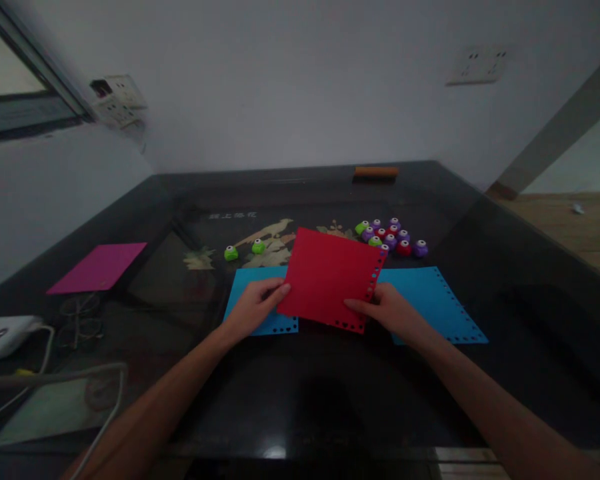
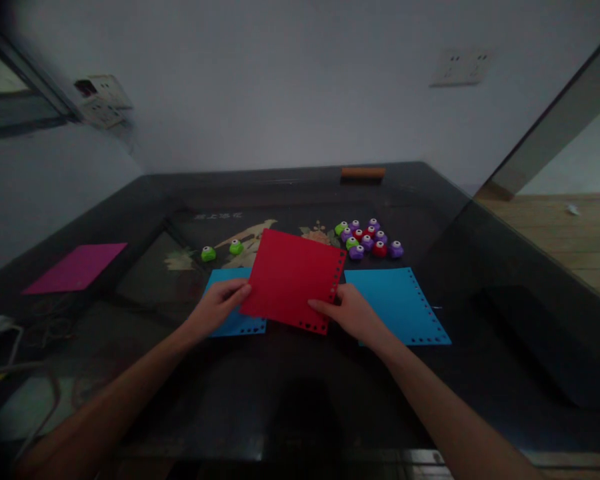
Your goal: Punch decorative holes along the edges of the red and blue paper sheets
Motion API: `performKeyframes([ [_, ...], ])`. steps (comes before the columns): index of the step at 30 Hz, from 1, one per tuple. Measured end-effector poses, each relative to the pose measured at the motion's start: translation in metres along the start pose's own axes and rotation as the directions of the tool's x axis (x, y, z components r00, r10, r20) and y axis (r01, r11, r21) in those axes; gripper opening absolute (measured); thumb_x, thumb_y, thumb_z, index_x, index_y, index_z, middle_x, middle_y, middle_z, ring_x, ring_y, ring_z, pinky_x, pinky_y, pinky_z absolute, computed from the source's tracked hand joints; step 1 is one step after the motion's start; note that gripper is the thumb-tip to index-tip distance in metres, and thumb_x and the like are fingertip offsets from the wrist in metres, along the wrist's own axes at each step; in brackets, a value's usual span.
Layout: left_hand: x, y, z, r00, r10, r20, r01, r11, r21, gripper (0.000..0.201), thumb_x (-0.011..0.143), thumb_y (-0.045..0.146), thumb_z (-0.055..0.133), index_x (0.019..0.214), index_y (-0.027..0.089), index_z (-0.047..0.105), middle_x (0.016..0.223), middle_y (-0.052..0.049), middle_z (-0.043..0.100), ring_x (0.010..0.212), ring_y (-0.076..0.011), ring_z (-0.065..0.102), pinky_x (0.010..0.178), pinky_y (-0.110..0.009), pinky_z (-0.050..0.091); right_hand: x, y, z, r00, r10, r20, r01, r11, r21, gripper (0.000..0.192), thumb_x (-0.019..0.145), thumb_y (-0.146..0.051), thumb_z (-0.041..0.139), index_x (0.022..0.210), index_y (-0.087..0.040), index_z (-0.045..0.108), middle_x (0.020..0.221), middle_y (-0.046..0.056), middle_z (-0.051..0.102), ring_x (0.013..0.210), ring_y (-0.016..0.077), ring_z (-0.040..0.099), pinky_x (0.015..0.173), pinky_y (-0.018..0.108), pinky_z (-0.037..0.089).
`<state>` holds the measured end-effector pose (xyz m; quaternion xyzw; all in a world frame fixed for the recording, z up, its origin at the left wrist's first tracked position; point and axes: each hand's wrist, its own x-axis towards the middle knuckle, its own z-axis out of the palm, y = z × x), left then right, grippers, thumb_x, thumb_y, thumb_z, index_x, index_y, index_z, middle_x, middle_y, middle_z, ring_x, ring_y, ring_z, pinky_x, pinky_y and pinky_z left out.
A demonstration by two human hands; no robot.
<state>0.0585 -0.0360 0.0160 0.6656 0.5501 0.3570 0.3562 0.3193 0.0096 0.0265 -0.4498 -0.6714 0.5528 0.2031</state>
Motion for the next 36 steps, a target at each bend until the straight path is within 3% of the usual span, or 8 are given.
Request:
performKeyframes([
  [3, 0.007, -0.013, -0.024, 0.983, 0.033, -0.182, -0.028, 0.999, 0.029, 0.031, 0.088, 0.041, 0.046, 0.096, 0.016, 0.064, 0.076, -0.003, 0.068, 0.061, -0.0147, 0.062, 0.062, -0.027, 0.049, -0.001, -0.002, -0.001, 0.998, 0.019, -0.062, -0.018, 1.0, 0.011, 0.02, 0.079, -0.038, 0.062, 0.082, -0.019, 0.068, 0.086, 0.006, 0.073, 0.076, 0.0221, 0.066, 0.068, 0.033, 0.052],
  [4, 0.009, -0.017, -0.034, 0.955, 0.052, -0.294, -0.032, 0.997, 0.071, 0.029, 0.087, 0.04, 0.048, 0.096, 0.017, 0.064, 0.077, -0.003, 0.069, 0.062, -0.0147, 0.062, 0.064, -0.027, 0.05, -0.001, -0.002, -0.002, 0.997, 0.022, -0.077, -0.02, 0.999, 0.03, 0.021, 0.079, -0.038, 0.062, 0.085, -0.019, 0.068, 0.089, 0.007, 0.073, 0.078, 0.0221, 0.066, 0.068, 0.033, 0.052],
  [8, 0.019, -0.039, -0.075, 0.763, 0.114, -0.636, -0.014, 0.987, 0.161, 0.023, 0.086, 0.036, 0.049, 0.094, 0.018, 0.062, 0.085, -0.005, 0.069, 0.073, -0.0166, 0.066, 0.072, -0.03, 0.051, 0.001, 0.0, -0.002, 0.993, 0.017, -0.114, -0.004, 0.993, 0.118, 0.022, 0.079, -0.037, 0.063, 0.09, -0.019, 0.068, 0.097, 0.007, 0.072, 0.082, 0.0214, 0.066, 0.07, 0.033, 0.051],
  [11, 0.03, -0.06, -0.092, 0.69, 0.155, -0.707, 0.106, 0.944, 0.312, 0.023, 0.086, 0.031, 0.047, 0.1, 0.019, 0.06, 0.097, -0.005, 0.068, 0.089, -0.0176, 0.064, 0.08, -0.03, 0.05, 0.003, 0.004, -0.003, 0.99, 0.022, -0.136, -0.004, 0.991, 0.134, 0.024, 0.079, -0.039, 0.062, 0.089, -0.017, 0.068, 0.092, 0.007, 0.072, 0.078, 0.0205, 0.066, 0.065, 0.032, 0.051],
  [14, 0.041, -0.084, -0.095, 0.666, 0.137, -0.734, 0.174, 0.928, 0.331, 0.028, 0.085, 0.028, 0.044, 0.105, 0.014, 0.058, 0.106, -0.011, 0.063, 0.096, -0.0201, 0.061, 0.08, -0.032, 0.05, 0.004, 0.007, -0.002, 0.987, 0.009, -0.163, 0.014, 0.991, 0.136, 0.026, 0.079, -0.04, 0.063, 0.088, -0.016, 0.068, 0.09, 0.008, 0.073, 0.076, 0.02, 0.066, 0.063, 0.03, 0.05],
  [18, 0.046, -0.108, -0.091, 0.706, 0.12, -0.698, 0.228, 0.895, 0.384, 0.035, 0.086, 0.034, 0.043, 0.111, 0.013, 0.056, 0.109, -0.012, 0.061, 0.097, -0.0213, 0.059, 0.084, -0.034, 0.048, 0.004, 0.008, -0.002, 0.982, -0.002, -0.189, 0.026, 0.991, 0.128, 0.027, 0.078, -0.04, 0.063, 0.09, -0.016, 0.069, 0.09, 0.008, 0.073, 0.075, 0.0201, 0.066, 0.061, 0.03, 0.049],
  [25, 0.038, -0.12, -0.096, 0.833, 0.057, -0.55, 0.299, 0.79, 0.536, 0.044, 0.077, 0.046, 0.055, 0.106, 0.014, 0.062, 0.108, -0.012, 0.059, 0.101, -0.0269, 0.056, 0.092, -0.039, 0.043, 0.003, 0.007, -0.001, 0.98, 0.007, -0.2, 0.029, 0.983, 0.179, 0.025, 0.078, -0.036, 0.064, 0.094, -0.018, 0.069, 0.096, 0.007, 0.072, 0.078, 0.0198, 0.067, 0.065, 0.031, 0.051],
  [36, 0.044, -0.116, -0.098, 0.884, 0.044, -0.466, 0.3, 0.711, 0.636, 0.041, 0.075, 0.042, 0.056, 0.102, 0.012, 0.065, 0.103, -0.013, 0.063, 0.1, -0.0289, 0.056, 0.09, -0.039, 0.042, 0.001, 0.004, 0.0, 0.982, 0.01, -0.188, 0.029, 0.978, 0.207, 0.024, 0.078, -0.037, 0.064, 0.093, -0.019, 0.069, 0.095, 0.006, 0.073, 0.08, 0.0211, 0.067, 0.07, 0.034, 0.054],
])
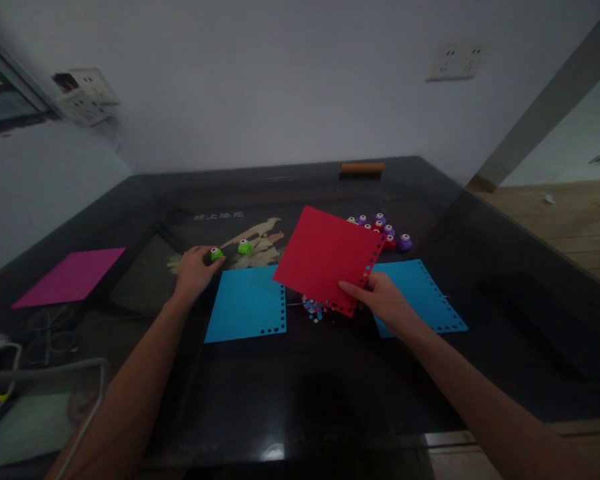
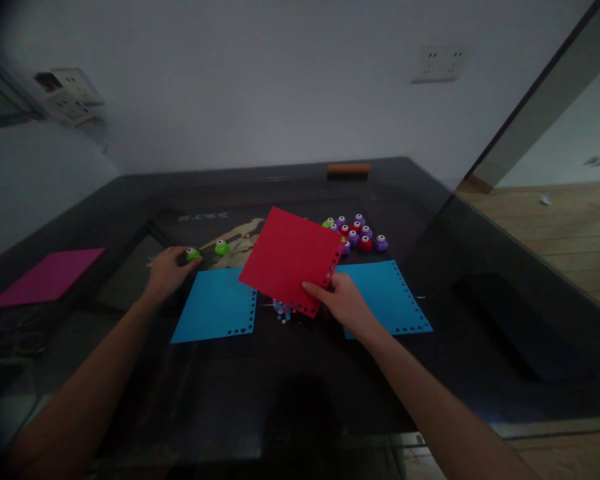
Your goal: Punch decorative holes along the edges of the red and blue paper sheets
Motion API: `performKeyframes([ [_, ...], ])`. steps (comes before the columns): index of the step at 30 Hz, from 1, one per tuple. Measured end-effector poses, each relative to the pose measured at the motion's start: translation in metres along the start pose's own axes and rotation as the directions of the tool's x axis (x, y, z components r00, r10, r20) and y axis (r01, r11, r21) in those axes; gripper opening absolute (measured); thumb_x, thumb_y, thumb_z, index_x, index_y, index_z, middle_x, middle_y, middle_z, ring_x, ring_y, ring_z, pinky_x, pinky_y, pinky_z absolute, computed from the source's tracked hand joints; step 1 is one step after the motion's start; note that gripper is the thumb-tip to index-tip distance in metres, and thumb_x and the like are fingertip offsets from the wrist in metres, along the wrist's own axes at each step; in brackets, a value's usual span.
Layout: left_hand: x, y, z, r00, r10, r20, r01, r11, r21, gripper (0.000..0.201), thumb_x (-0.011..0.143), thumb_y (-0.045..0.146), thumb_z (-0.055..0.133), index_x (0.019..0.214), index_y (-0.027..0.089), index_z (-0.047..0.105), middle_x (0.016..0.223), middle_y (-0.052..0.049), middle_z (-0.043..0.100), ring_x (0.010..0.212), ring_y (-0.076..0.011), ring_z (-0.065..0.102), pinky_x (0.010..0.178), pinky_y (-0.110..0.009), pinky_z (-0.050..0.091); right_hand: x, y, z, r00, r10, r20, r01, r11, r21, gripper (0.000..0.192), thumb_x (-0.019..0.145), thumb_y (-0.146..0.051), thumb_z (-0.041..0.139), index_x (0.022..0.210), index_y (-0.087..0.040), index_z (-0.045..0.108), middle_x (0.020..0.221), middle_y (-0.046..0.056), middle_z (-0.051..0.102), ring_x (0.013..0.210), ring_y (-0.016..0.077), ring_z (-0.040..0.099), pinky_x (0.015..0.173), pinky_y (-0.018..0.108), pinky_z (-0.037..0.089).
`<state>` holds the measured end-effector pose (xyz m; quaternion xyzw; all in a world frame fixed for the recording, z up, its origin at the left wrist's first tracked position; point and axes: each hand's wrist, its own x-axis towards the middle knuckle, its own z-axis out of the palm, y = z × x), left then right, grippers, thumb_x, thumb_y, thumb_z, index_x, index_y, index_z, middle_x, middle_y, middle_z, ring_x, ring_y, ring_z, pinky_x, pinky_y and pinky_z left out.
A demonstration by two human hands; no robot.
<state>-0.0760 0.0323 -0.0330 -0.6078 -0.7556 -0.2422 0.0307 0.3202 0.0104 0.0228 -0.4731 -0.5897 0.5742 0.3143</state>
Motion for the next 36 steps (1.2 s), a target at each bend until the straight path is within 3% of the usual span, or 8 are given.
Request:
performKeyframes([
  [11, -0.007, 0.004, -0.009, 0.994, -0.092, -0.057, 0.088, 0.994, -0.061, 0.034, 0.074, 0.042, 0.06, 0.095, 0.016, 0.065, 0.098, -0.011, 0.067, 0.09, -0.0267, 0.061, 0.081, -0.035, 0.047, -0.001, -0.001, 0.0, 1.0, -0.002, 0.002, 0.002, 1.0, 0.014, 0.023, 0.077, -0.037, 0.065, 0.091, -0.02, 0.069, 0.1, 0.007, 0.072, 0.087, 0.0237, 0.068, 0.077, 0.038, 0.054],
  [16, -0.014, 0.027, -0.022, 0.985, -0.127, -0.114, 0.114, 0.987, -0.112, 0.034, 0.077, 0.045, 0.057, 0.097, 0.019, 0.062, 0.085, -0.006, 0.068, 0.077, -0.0231, 0.063, 0.07, -0.031, 0.048, -0.002, 0.001, 0.0, 1.0, -0.003, 0.001, 0.003, 1.0, 0.02, 0.026, 0.077, -0.039, 0.065, 0.093, -0.02, 0.069, 0.098, 0.007, 0.072, 0.085, 0.0244, 0.068, 0.076, 0.04, 0.054],
  [20, -0.018, 0.053, -0.03, 0.983, -0.145, -0.111, 0.105, 0.947, -0.303, 0.028, 0.073, 0.038, 0.062, 0.092, 0.018, 0.06, 0.085, -0.005, 0.067, 0.075, -0.0209, 0.062, 0.069, -0.031, 0.049, -0.002, 0.001, 0.001, 1.0, -0.002, 0.004, 0.002, 0.999, 0.034, 0.025, 0.077, -0.039, 0.065, 0.093, -0.02, 0.069, 0.1, 0.007, 0.072, 0.089, 0.0245, 0.067, 0.079, 0.04, 0.053],
  [24, -0.027, 0.086, -0.035, 0.993, -0.093, 0.07, 0.116, 0.807, -0.58, 0.033, 0.068, 0.031, 0.066, 0.096, 0.016, 0.057, 0.094, -0.008, 0.065, 0.077, -0.0196, 0.062, 0.067, -0.031, 0.05, -0.002, 0.0, 0.002, 1.0, 0.015, 0.002, -0.015, 0.997, 0.074, 0.024, 0.076, -0.038, 0.066, 0.092, -0.02, 0.069, 0.101, 0.007, 0.072, 0.089, 0.0239, 0.067, 0.079, 0.039, 0.053],
  [26, -0.035, 0.105, -0.038, 0.981, -0.042, 0.19, 0.157, 0.747, -0.646, 0.037, 0.068, 0.031, 0.067, 0.1, 0.015, 0.058, 0.097, -0.007, 0.064, 0.066, -0.0159, 0.06, 0.061, -0.03, 0.05, -0.002, 0.0, 0.003, 1.0, 0.024, 0.003, -0.024, 0.994, 0.103, 0.026, 0.076, -0.038, 0.067, 0.093, -0.019, 0.069, 0.099, 0.007, 0.072, 0.088, 0.0238, 0.068, 0.078, 0.038, 0.054],
  [30, -0.057, 0.138, -0.04, 0.905, 0.063, 0.42, 0.282, 0.65, -0.706, 0.036, 0.071, 0.03, 0.067, 0.105, 0.018, 0.061, 0.079, -0.001, 0.064, 0.058, -0.0134, 0.057, 0.057, -0.028, 0.048, -0.004, -0.002, 0.005, 1.0, 0.026, 0.006, -0.026, 0.988, 0.152, 0.025, 0.075, -0.038, 0.067, 0.092, -0.019, 0.069, 0.096, 0.007, 0.073, 0.088, 0.0239, 0.068, 0.077, 0.037, 0.054],
  [33, -0.07, 0.152, -0.035, 0.831, 0.153, 0.535, 0.404, 0.495, -0.769, 0.035, 0.07, 0.028, 0.07, 0.102, 0.018, 0.061, 0.077, -0.001, 0.064, 0.061, -0.0133, 0.058, 0.06, -0.028, 0.049, -0.005, -0.002, 0.005, 1.0, 0.015, -0.015, -0.012, 0.983, 0.185, 0.025, 0.075, -0.038, 0.067, 0.092, -0.02, 0.069, 0.097, 0.006, 0.073, 0.088, 0.0233, 0.067, 0.079, 0.037, 0.053],
  [36, -0.077, 0.155, -0.03, 0.758, 0.254, 0.6, 0.537, 0.28, -0.796, 0.027, 0.076, 0.037, 0.065, 0.094, 0.017, 0.062, 0.081, -0.003, 0.065, 0.069, -0.0144, 0.061, 0.067, -0.03, 0.051, -0.005, -0.001, 0.005, 1.0, -0.007, -0.027, 0.012, 0.982, 0.188, 0.025, 0.075, -0.039, 0.067, 0.092, -0.02, 0.069, 0.096, 0.005, 0.073, 0.086, 0.0219, 0.067, 0.078, 0.036, 0.053],
])
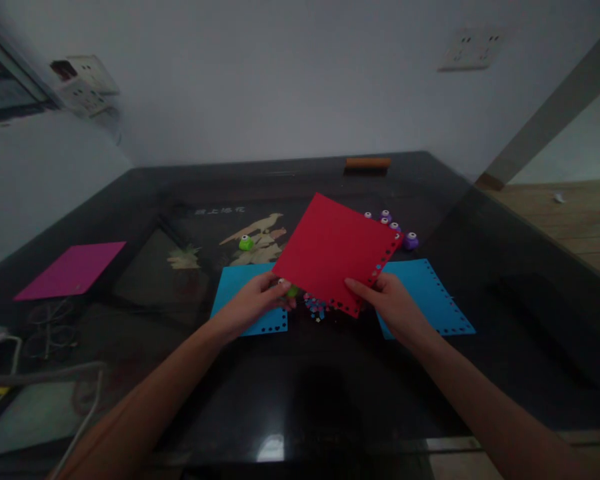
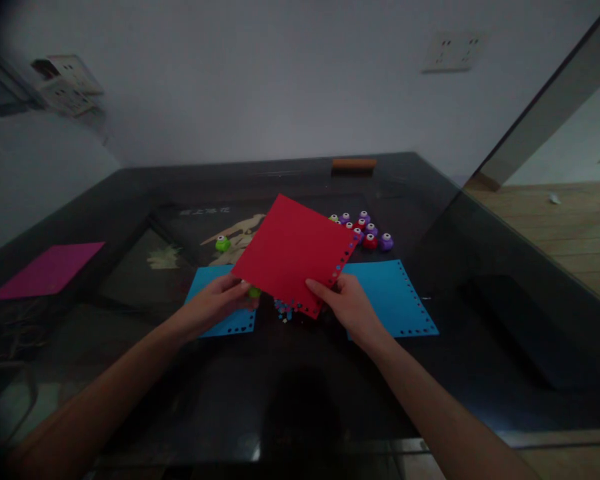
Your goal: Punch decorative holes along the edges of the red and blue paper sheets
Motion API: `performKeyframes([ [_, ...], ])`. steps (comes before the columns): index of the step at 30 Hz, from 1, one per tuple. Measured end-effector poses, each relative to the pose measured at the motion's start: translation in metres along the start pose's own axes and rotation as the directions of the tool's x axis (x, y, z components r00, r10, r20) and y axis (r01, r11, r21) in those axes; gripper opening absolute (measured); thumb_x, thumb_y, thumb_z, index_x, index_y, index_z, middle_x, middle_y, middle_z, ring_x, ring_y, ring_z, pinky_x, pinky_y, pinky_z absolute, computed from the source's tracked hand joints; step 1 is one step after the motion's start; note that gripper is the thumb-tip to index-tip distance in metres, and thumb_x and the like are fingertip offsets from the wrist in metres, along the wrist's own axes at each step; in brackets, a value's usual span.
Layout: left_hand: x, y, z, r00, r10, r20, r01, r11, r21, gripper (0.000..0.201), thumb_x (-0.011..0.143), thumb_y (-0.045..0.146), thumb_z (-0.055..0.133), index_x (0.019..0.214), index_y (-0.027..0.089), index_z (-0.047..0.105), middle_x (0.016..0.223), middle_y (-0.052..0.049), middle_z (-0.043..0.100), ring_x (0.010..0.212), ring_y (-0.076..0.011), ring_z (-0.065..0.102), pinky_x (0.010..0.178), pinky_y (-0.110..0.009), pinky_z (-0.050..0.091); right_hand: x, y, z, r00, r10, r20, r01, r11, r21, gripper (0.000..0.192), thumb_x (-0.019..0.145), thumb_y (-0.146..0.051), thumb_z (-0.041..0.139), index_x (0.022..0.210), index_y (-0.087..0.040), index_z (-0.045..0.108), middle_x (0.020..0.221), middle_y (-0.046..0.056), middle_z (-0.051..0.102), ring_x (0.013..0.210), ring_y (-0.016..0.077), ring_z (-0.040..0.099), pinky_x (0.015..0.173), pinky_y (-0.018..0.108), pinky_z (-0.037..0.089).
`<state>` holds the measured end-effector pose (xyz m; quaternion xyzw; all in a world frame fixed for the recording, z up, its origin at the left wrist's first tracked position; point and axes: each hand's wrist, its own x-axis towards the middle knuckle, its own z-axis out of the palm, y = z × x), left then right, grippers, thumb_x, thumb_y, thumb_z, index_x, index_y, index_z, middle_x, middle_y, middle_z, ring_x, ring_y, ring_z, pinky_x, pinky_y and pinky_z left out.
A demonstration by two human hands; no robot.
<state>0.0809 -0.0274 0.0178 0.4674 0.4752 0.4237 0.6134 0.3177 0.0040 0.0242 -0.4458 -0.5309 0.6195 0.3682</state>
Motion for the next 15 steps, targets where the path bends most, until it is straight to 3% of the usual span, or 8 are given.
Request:
performKeyframes([
  [4, 0.0006, -0.0027, -0.0022, 0.998, -0.033, 0.052, 0.041, 0.984, -0.175, 0.027, 0.079, 0.038, 0.063, 0.096, 0.017, 0.062, 0.091, -0.006, 0.067, 0.078, -0.0175, 0.064, 0.077, -0.036, 0.053, 0.0007, 0.0018, -0.002, 1.0, -0.003, -0.018, 0.002, 0.999, -0.039, 0.022, 0.075, -0.04, 0.066, 0.085, -0.02, 0.069, 0.09, 0.005, 0.073, 0.078, 0.0203, 0.067, 0.07, 0.034, 0.053],
  [9, 0.0007, -0.0028, -0.0059, 0.995, -0.028, 0.094, 0.039, 0.993, -0.115, 0.033, 0.08, 0.034, 0.065, 0.108, 0.018, 0.06, 0.109, -0.008, 0.064, 0.083, -0.0168, 0.065, 0.079, -0.034, 0.053, 0.0021, 0.001, -0.0022, 0.999, -0.017, -0.037, 0.016, 1.0, -0.023, 0.022, 0.075, -0.04, 0.066, 0.086, -0.02, 0.068, 0.089, 0.005, 0.073, 0.077, 0.0203, 0.067, 0.07, 0.033, 0.053],
  [15, -0.0043, -0.0023, 0.0011, 0.991, -0.072, 0.111, 0.074, 0.997, -0.017, 0.027, 0.076, 0.032, 0.07, 0.098, 0.017, 0.063, 0.094, -0.005, 0.066, 0.079, -0.0163, 0.066, 0.077, -0.032, 0.053, 0.0024, 0.0026, -0.0019, 0.996, -0.05, -0.074, 0.049, 0.999, -0.014, 0.025, 0.074, -0.041, 0.067, 0.09, -0.021, 0.069, 0.096, 0.006, 0.072, 0.084, 0.0219, 0.067, 0.076, 0.036, 0.053],
])
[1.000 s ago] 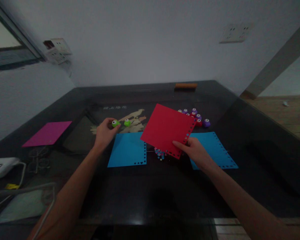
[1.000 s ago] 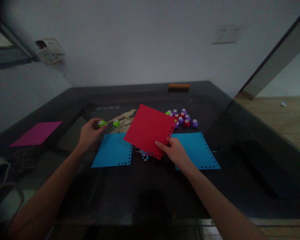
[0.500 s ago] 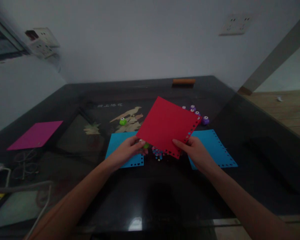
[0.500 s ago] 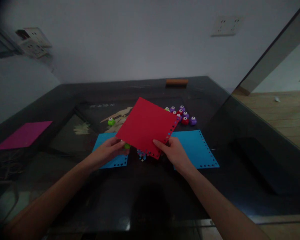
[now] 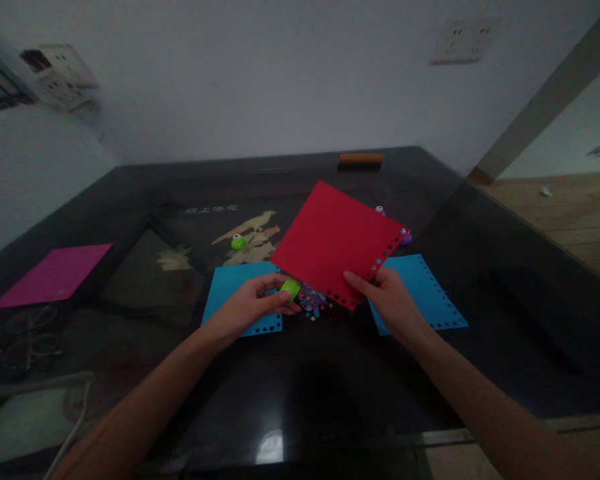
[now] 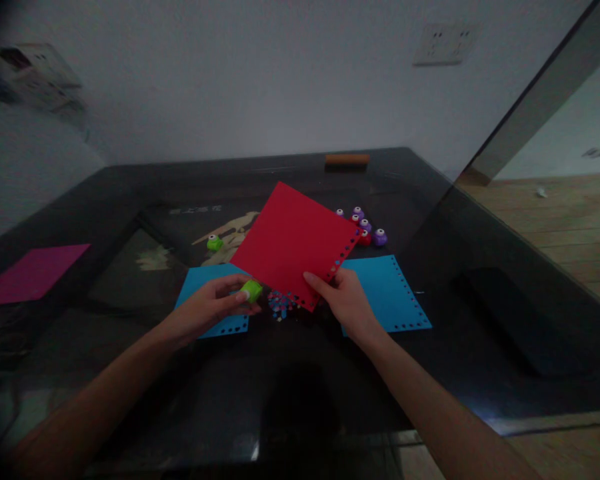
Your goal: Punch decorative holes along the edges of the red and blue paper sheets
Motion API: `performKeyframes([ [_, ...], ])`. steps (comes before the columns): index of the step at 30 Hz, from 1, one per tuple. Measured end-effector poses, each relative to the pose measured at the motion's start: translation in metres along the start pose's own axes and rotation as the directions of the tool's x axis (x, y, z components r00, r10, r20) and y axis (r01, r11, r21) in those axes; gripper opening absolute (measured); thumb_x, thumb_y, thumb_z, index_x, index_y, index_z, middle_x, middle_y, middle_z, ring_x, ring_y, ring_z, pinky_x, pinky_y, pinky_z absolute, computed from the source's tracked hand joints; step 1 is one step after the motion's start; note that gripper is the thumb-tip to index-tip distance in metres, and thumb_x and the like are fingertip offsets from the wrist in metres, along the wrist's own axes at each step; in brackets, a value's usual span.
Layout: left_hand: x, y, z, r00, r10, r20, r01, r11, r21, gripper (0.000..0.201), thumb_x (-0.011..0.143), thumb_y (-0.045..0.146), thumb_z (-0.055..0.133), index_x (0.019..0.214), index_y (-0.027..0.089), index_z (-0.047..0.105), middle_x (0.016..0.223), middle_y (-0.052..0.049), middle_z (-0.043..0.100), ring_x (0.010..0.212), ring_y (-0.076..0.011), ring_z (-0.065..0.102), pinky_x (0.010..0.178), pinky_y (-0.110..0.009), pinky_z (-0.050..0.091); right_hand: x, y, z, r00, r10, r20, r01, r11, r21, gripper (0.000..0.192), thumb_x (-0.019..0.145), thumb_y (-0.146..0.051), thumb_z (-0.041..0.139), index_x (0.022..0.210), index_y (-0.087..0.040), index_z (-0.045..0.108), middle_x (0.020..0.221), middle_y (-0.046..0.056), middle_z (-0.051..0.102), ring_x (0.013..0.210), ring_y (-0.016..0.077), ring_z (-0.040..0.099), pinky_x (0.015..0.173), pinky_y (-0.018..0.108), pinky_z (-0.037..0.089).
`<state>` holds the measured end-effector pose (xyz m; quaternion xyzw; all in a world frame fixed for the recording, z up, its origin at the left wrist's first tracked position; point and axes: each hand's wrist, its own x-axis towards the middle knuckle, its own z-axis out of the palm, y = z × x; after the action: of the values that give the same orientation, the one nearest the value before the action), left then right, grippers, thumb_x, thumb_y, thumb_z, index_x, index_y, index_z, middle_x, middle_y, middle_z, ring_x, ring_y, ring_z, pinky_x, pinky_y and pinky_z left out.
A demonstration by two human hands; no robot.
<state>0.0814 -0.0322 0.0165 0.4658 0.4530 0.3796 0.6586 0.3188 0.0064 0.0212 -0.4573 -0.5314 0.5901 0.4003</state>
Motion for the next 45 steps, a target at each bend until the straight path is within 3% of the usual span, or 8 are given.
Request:
performKeyframes([
  [7, -0.004, 0.006, 0.01, 1.0, -0.009, -0.001, 0.009, 1.0, -0.028, 0.032, 0.07, 0.032, 0.074, 0.096, 0.018, 0.063, 0.091, -0.004, 0.067, 0.08, -0.018, 0.066, 0.079, -0.034, 0.053, -0.005, 0.001, 0.002, 0.983, -0.149, -0.107, 0.139, 0.986, -0.089, 0.027, 0.076, -0.044, 0.065, 0.09, -0.021, 0.069, 0.097, 0.005, 0.072, 0.091, 0.0245, 0.066, 0.081, 0.038, 0.052],
  [14, -0.007, 0.005, 0.017, 1.0, -0.007, -0.01, 0.007, 0.999, 0.041, 0.031, 0.069, 0.027, 0.074, 0.097, 0.021, 0.063, 0.098, -0.004, 0.067, 0.09, -0.0204, 0.064, 0.088, -0.04, 0.048, -0.009, -0.004, 0.007, 0.966, -0.208, -0.153, 0.184, 0.97, -0.158, 0.023, 0.077, -0.041, 0.064, 0.088, -0.021, 0.069, 0.098, 0.005, 0.072, 0.09, 0.0241, 0.066, 0.08, 0.038, 0.052],
  [22, -0.008, 0.007, 0.026, 0.999, -0.031, -0.018, 0.032, 0.998, 0.051, 0.037, 0.068, 0.025, 0.075, 0.104, 0.028, 0.065, 0.111, -0.002, 0.066, 0.095, -0.0221, 0.064, 0.088, -0.036, 0.047, -0.017, -0.008, 0.013, 0.963, -0.257, -0.08, 0.23, 0.941, -0.247, 0.022, 0.08, -0.039, 0.062, 0.091, -0.022, 0.07, 0.096, 0.004, 0.072, 0.089, 0.0233, 0.066, 0.08, 0.038, 0.052],
  [27, -0.009, 0.006, 0.026, 1.0, -0.029, -0.012, 0.029, 0.999, 0.028, 0.04, 0.067, 0.024, 0.075, 0.106, 0.028, 0.065, 0.113, -0.003, 0.066, 0.094, -0.0229, 0.065, 0.087, -0.036, 0.048, -0.018, -0.008, 0.013, 0.955, -0.287, -0.072, 0.254, 0.921, -0.296, 0.021, 0.081, -0.038, 0.061, 0.092, -0.022, 0.069, 0.098, 0.004, 0.072, 0.091, 0.0236, 0.066, 0.081, 0.038, 0.052],
  [35, -0.012, 0.009, 0.029, 0.999, -0.037, -0.006, 0.037, 0.999, 0.015, 0.044, 0.068, 0.026, 0.075, 0.111, 0.023, 0.063, 0.115, -0.006, 0.065, 0.097, -0.0249, 0.064, 0.09, -0.04, 0.046, -0.018, -0.009, 0.015, 0.902, -0.43, -0.039, 0.384, 0.839, -0.386, 0.018, 0.082, -0.034, 0.061, 0.091, -0.021, 0.07, 0.093, 0.004, 0.073, 0.085, 0.0228, 0.068, 0.078, 0.038, 0.054],
  [45, -0.012, 0.005, 0.035, 0.999, -0.023, -0.038, 0.021, 0.999, -0.04, 0.032, 0.07, 0.022, 0.073, 0.101, 0.024, 0.067, 0.103, -0.005, 0.069, 0.086, -0.0215, 0.067, 0.079, -0.034, 0.049, -0.021, -0.008, 0.015, 0.85, -0.526, -0.005, 0.461, 0.75, -0.474, 0.016, 0.082, -0.03, 0.06, 0.091, -0.02, 0.069, 0.092, 0.005, 0.074, 0.083, 0.0222, 0.068, 0.075, 0.036, 0.054],
])
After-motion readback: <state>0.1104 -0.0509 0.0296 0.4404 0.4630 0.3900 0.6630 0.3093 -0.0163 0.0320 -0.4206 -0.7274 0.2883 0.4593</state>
